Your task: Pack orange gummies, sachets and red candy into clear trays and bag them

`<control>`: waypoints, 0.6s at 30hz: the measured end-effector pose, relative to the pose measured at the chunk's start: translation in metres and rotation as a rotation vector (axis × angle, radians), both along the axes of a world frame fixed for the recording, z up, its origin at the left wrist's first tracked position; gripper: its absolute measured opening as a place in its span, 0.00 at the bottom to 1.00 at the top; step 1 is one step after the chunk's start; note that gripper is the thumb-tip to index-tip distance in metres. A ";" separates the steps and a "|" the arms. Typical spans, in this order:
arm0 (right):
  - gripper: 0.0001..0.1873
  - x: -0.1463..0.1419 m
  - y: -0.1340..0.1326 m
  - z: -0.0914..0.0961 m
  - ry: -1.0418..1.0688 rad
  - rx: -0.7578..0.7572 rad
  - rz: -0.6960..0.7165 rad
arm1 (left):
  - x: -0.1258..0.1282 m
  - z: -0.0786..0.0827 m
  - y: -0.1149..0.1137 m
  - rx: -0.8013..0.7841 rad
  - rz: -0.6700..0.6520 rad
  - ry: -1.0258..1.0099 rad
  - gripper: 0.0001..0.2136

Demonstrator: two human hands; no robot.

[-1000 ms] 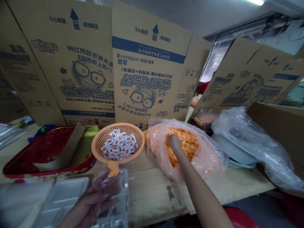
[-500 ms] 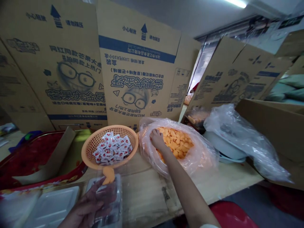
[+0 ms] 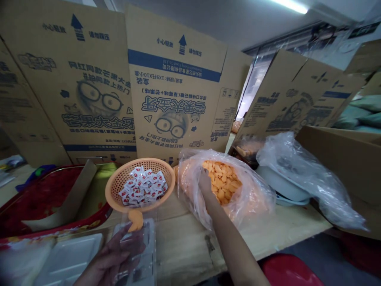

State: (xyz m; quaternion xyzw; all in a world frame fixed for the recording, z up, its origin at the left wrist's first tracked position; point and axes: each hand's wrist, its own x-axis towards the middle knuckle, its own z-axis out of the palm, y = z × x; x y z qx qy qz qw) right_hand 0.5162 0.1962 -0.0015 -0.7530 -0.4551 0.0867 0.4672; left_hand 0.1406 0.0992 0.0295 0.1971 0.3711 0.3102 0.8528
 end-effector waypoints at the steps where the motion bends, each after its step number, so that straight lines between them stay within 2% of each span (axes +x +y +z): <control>1: 0.17 0.001 -0.001 0.001 0.000 -0.016 -0.035 | 0.001 0.001 0.000 0.004 -0.004 -0.001 0.50; 5: 0.20 0.001 0.005 0.011 0.008 -0.029 -0.102 | 0.000 0.008 -0.003 0.022 0.003 -0.022 0.48; 10: 0.21 -0.008 0.011 0.029 0.007 0.018 -0.066 | -0.012 0.018 -0.011 0.058 0.042 -0.019 0.44; 14: 0.17 -0.006 0.003 0.034 -0.015 0.011 -0.086 | -0.022 0.021 -0.013 0.058 0.102 -0.009 0.40; 18: 0.09 0.005 -0.010 0.040 -0.075 0.070 -0.158 | -0.027 0.022 -0.011 0.056 0.103 -0.005 0.39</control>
